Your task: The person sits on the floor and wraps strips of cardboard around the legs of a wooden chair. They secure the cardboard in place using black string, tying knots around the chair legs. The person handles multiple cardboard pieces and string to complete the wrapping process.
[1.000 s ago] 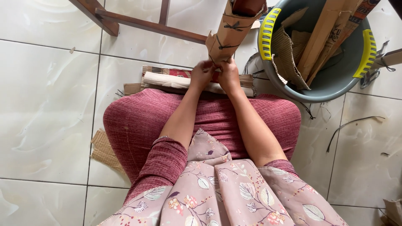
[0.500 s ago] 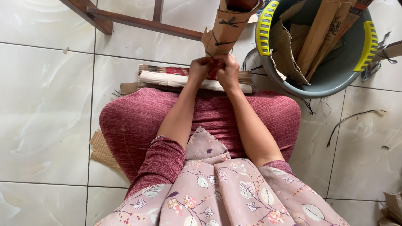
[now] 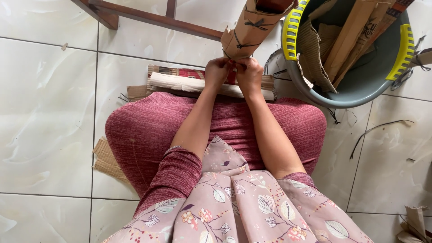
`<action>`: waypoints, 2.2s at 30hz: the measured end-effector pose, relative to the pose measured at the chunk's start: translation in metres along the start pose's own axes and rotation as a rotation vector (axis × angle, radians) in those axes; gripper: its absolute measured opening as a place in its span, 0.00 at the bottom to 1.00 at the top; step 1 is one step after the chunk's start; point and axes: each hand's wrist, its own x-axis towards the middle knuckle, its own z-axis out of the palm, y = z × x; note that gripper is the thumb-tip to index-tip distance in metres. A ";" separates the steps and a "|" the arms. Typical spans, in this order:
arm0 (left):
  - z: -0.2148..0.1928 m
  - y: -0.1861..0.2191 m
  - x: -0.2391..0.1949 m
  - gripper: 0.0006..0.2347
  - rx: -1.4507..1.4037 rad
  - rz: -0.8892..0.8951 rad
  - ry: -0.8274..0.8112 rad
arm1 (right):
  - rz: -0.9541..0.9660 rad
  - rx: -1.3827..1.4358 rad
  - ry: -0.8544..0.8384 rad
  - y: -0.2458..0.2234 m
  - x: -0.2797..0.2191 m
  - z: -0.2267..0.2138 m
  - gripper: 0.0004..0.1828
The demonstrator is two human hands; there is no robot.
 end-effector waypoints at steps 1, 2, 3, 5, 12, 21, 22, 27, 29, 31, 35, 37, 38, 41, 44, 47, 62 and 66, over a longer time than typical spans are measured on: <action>-0.002 0.007 -0.005 0.10 -0.001 0.000 0.003 | -0.002 0.001 -0.002 0.000 0.000 0.001 0.11; -0.004 0.014 -0.010 0.09 0.064 0.018 0.038 | -0.004 -0.008 -0.004 0.001 0.000 0.001 0.10; -0.005 0.022 -0.014 0.09 0.130 0.039 0.070 | -0.006 -0.019 -0.003 0.001 0.001 0.001 0.10; -0.005 0.027 -0.017 0.10 0.171 0.051 0.091 | -0.025 -0.022 0.002 -0.007 0.004 -0.004 0.10; -0.005 0.006 -0.002 0.10 0.178 0.022 0.211 | 0.134 0.076 -0.024 -0.007 0.008 -0.014 0.06; 0.002 -0.017 0.017 0.11 0.098 -0.096 0.119 | 0.032 0.244 -0.168 -0.040 -0.002 -0.014 0.08; 0.001 -0.010 0.013 0.11 0.099 -0.097 0.120 | 0.032 0.245 -0.168 -0.044 0.000 -0.015 0.08; -0.003 0.002 0.006 0.11 0.065 -0.066 0.108 | -0.161 0.232 -0.159 -0.048 0.000 -0.014 0.09; -0.003 -0.001 0.009 0.11 0.069 -0.059 0.100 | -0.174 0.235 -0.159 -0.043 0.000 -0.013 0.08; -0.006 0.006 0.006 0.11 0.068 -0.046 0.095 | -0.195 0.236 -0.156 -0.042 0.001 -0.013 0.07; -0.016 0.024 -0.004 0.11 0.163 -0.047 0.083 | -0.242 0.202 -0.139 -0.057 0.002 -0.020 0.06; -0.016 0.021 -0.002 0.12 0.196 -0.057 0.084 | -0.255 0.176 -0.144 -0.068 0.003 -0.026 0.06; -0.015 0.017 0.000 0.11 0.237 -0.093 0.056 | -0.290 0.114 -0.178 -0.073 0.003 -0.029 0.06; -0.008 0.000 0.005 0.11 0.259 -0.158 0.001 | -0.280 0.118 -0.245 -0.066 0.000 -0.025 0.07; -0.005 -0.008 0.008 0.11 0.221 -0.195 -0.026 | -0.199 0.180 -0.307 -0.054 -0.002 -0.021 0.05; -0.011 0.010 -0.001 0.12 0.202 -0.191 -0.010 | -0.160 0.116 -0.350 -0.050 -0.005 -0.019 0.04; -0.023 0.020 -0.001 0.11 0.187 -0.078 0.065 | -0.322 -0.242 -0.326 -0.016 0.014 -0.028 0.07; -0.034 0.025 0.005 0.09 0.245 -0.044 -0.015 | -0.188 -0.054 -0.363 0.013 0.009 -0.011 0.07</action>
